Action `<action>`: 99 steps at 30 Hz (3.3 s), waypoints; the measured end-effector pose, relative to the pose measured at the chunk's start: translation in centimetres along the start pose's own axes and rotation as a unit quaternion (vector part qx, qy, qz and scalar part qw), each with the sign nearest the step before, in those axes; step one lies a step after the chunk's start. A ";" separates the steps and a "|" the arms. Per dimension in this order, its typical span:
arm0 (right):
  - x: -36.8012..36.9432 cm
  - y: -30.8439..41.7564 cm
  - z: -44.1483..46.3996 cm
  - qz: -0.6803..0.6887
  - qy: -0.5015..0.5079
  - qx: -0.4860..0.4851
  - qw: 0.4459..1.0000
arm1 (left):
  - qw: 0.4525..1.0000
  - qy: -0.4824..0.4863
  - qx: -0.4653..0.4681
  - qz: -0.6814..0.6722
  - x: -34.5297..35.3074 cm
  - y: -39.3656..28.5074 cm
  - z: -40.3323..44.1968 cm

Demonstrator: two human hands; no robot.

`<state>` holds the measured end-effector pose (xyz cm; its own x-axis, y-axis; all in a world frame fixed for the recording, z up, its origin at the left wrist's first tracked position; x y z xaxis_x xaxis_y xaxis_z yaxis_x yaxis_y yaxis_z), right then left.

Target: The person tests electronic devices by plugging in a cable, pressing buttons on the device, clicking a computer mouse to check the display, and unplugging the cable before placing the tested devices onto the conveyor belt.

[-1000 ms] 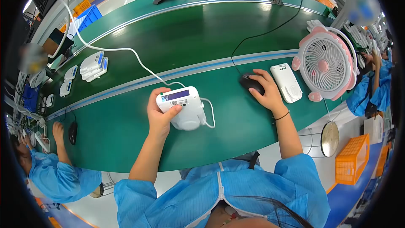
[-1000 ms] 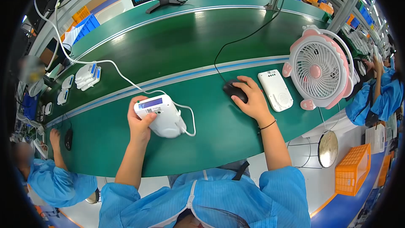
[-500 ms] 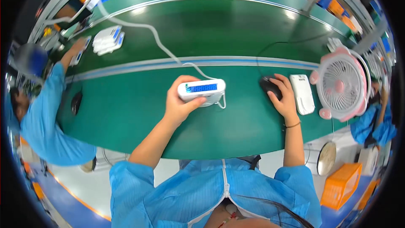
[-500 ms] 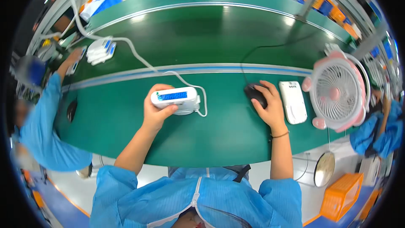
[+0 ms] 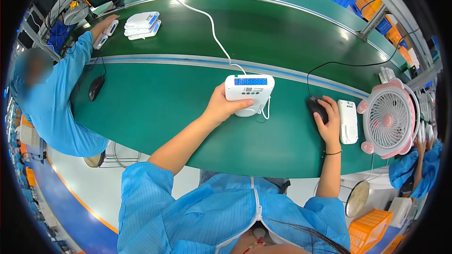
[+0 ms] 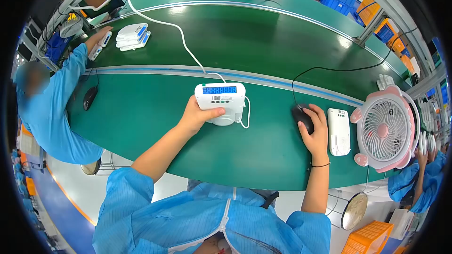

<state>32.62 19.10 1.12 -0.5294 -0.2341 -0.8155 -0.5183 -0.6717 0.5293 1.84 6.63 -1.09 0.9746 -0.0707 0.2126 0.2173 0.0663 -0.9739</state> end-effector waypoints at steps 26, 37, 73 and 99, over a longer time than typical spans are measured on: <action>1.3 -1.1 1.0 -0.055 0.012 0.034 0.998 | 0.341 -0.069 -0.258 0.901 -37.8 -12.5 5.2; 1.7 -1.5 0.9 -0.092 0.020 0.057 0.994 | 0.464 -0.089 -0.336 0.815 -48.9 -13.7 3.7; 0.5 -1.1 0.1 0.016 -0.014 -0.001 1.000 | 0.738 0.109 -0.177 0.643 -1.5 -0.4 0.7; 0.7 -1.0 -0.2 0.011 -0.002 0.009 1.000 | 0.964 0.038 0.134 0.227 2.1 -6.4 -0.6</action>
<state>32.93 19.44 -0.06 -0.5434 -0.2469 -0.8023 -0.5180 -0.6535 0.5519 2.42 5.49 5.55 0.9678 -0.0448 -0.2476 -0.2152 0.3619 -0.9070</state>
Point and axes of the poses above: each hand's wrist, its own z-axis towards the middle knuckle, its own x-axis out of the palm, y = z × x, the point moved 6 cm from there along z, towards the middle knuckle, and after that the axes turned 14 degrees about y, right-handed, at the moved point
